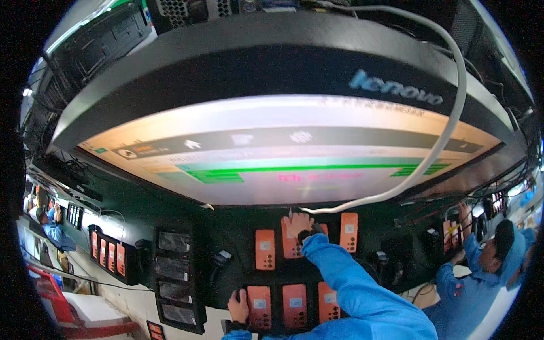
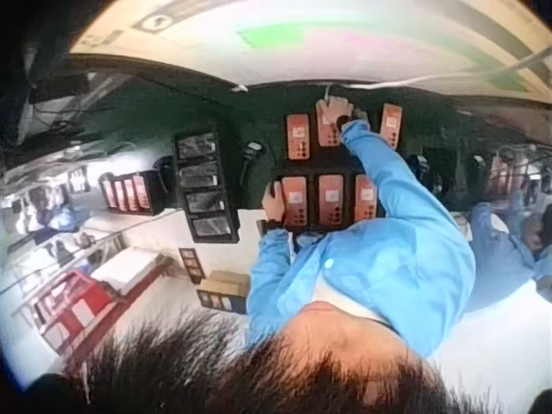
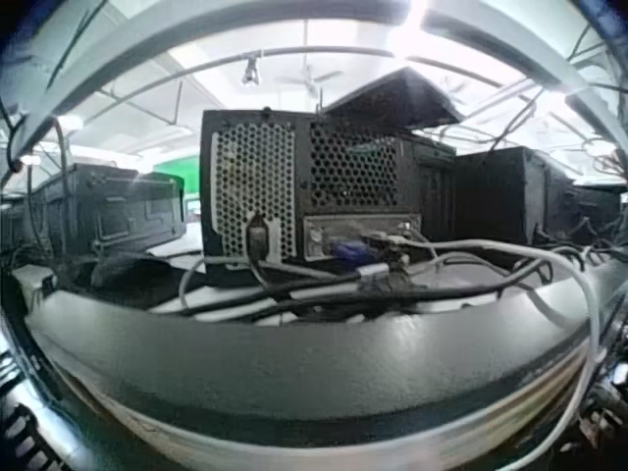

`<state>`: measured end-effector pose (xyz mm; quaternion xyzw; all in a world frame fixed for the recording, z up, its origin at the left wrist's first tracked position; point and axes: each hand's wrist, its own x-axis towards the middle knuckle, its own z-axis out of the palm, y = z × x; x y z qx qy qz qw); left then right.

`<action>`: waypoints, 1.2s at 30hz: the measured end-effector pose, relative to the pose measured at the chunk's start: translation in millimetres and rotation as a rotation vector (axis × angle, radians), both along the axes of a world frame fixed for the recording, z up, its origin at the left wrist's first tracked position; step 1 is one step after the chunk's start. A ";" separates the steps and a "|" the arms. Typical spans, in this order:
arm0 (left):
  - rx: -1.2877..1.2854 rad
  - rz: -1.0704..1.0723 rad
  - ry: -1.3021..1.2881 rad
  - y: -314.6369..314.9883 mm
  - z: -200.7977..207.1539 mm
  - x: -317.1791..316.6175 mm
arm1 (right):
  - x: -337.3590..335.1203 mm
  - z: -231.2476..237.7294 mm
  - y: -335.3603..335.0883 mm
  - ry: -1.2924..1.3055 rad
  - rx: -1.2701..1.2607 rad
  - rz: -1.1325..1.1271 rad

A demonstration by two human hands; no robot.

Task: Scanning barcode labels and connecting smartphones to testing cables on an assembly line.

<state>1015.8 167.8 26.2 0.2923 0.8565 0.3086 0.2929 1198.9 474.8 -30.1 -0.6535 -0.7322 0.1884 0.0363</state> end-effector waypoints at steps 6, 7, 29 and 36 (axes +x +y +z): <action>0.014 0.028 -0.023 1.2 5.2 -1.5 | -14.9 -4.4 -7.2 0.307 0.452 0.101; 0.019 0.021 -0.003 1.0 -2.4 -4.3 | -13.4 1.4 -12.5 0.268 0.438 0.129; -0.169 -0.206 0.239 76.9 -80.6 -143.0 | 93.9 -33.5 -57.9 0.486 0.077 -0.285; 0.192 -0.261 -0.048 73.2 80.5 -65.9 | 82.5 -37.6 -65.3 0.243 0.062 -0.400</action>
